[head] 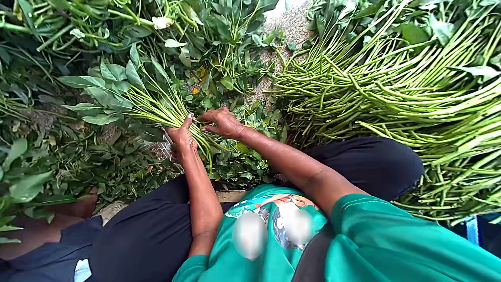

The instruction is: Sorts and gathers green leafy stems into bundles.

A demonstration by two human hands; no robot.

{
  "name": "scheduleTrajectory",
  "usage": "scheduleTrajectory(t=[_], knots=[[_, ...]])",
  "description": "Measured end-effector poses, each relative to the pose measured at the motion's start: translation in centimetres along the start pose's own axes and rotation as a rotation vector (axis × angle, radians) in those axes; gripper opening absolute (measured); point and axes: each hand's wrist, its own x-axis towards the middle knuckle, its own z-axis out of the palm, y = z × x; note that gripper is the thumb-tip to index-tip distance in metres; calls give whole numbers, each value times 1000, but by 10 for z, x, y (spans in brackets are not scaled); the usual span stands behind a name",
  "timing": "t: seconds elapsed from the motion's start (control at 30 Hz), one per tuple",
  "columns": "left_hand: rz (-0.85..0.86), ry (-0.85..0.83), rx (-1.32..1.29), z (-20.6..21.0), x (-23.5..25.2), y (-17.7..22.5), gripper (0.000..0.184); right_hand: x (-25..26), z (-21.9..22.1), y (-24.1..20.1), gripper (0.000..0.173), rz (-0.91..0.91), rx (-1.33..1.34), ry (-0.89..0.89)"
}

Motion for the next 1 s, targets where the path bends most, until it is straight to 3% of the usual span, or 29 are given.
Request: scheduleTrajectory(t=[0.1, 0.33, 0.43, 0.57, 0.67, 0.77, 0.83, 0.93, 1.0], knots=[[-2, -1, -19, 4, -3, 0, 54, 11, 3, -10, 17, -37, 101, 142], [-102, -68, -195, 9, -10, 3, 31, 23, -5, -20, 16, 70, 334, 191], [-75, -69, -237, 9, -10, 2, 21, 20, 0, -12, 24, 122, 419, 220], [56, -77, -278, 5, -3, 6, 15, 24, -15, 35, 33, 378, 157, 309], [44, -72, -327, 6, -5, 11, 14, 36, -46, 80, 52, 511, 124, 382], [-66, -91, -372, 5, -6, 9, 13, 52, -65, 104, 74, 631, 407, 391], [-98, -113, -364, 3, -5, 8, 16, 60, -66, 111, 80, 696, 606, 360], [-70, -110, -318, 3, -4, 7, 13, 59, -62, 116, 62, 711, 519, 313], [-45, -111, -245, 4, -5, 5, 23, 49, -62, 107, 47, 684, 363, 340]])
